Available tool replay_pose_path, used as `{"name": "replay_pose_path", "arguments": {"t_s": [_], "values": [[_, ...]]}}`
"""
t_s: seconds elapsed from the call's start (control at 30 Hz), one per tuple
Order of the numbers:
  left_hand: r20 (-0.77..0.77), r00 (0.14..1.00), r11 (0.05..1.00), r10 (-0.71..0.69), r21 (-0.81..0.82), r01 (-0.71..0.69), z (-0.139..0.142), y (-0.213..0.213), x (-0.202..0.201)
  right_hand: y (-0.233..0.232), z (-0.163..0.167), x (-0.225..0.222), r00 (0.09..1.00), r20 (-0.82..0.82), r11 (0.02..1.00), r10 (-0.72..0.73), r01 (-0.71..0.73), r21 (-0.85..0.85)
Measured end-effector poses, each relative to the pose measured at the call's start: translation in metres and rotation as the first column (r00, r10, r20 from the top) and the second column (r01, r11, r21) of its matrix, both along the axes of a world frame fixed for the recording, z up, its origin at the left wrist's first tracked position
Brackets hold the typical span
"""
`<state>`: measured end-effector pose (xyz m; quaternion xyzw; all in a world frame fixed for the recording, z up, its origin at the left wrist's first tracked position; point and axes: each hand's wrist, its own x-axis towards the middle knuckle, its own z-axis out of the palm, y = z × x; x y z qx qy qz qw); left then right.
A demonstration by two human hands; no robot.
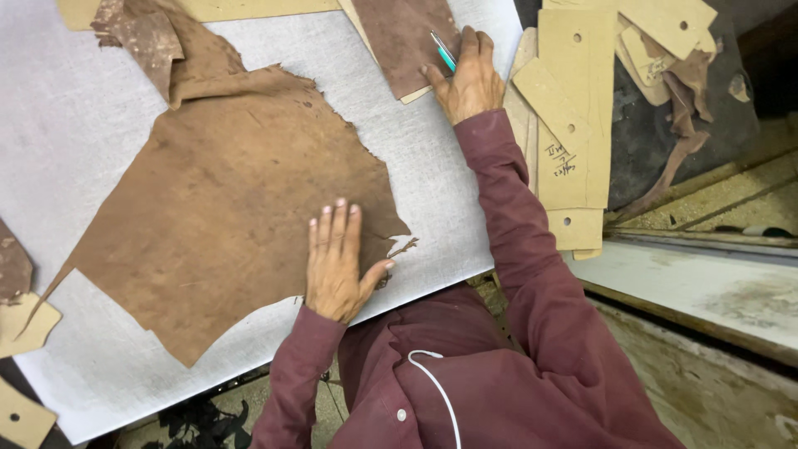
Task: The person uses a utility knife to cut brown leather pieces on a white work surface, following cardboard templates. They position each template, cut around its edges, remove the template, and set the cut leather aside. The process is repeated with several different template shapes.
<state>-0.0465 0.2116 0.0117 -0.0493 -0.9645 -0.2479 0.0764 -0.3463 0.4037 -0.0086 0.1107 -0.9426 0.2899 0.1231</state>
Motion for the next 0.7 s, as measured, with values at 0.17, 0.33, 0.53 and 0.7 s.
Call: {"name": "replay_pose_path", "arguments": {"t_s": [0.17, 0.33, 0.53, 0.7], "values": [[-0.073, 0.952, 0.933, 0.297, 0.233, -0.274, 0.023, 0.002, 0.055, -0.004, -0.017, -0.039, 1.000, 0.019, 0.999, -0.001, 0.002, -0.044], [0.012, 0.927, 0.769, 0.374, 0.555, -0.317, 0.027, 0.035, 0.080, 0.029, 0.004, -0.049, 0.920, 0.097, 0.855, 0.381, -0.310, -0.416], [0.272, 0.959, 0.121, 0.075, 0.952, -0.280, 0.022, 0.040, 0.058, 0.058, 0.029, 0.132, 0.866, 0.268, 0.349, 0.423, 0.118, -0.930], [0.212, 0.966, 0.085, 0.145, 0.971, -0.225, 0.000, 0.042, 0.052, 0.030, 0.017, 0.265, 0.711, 0.607, 0.524, 0.356, 0.386, -0.759]]}}
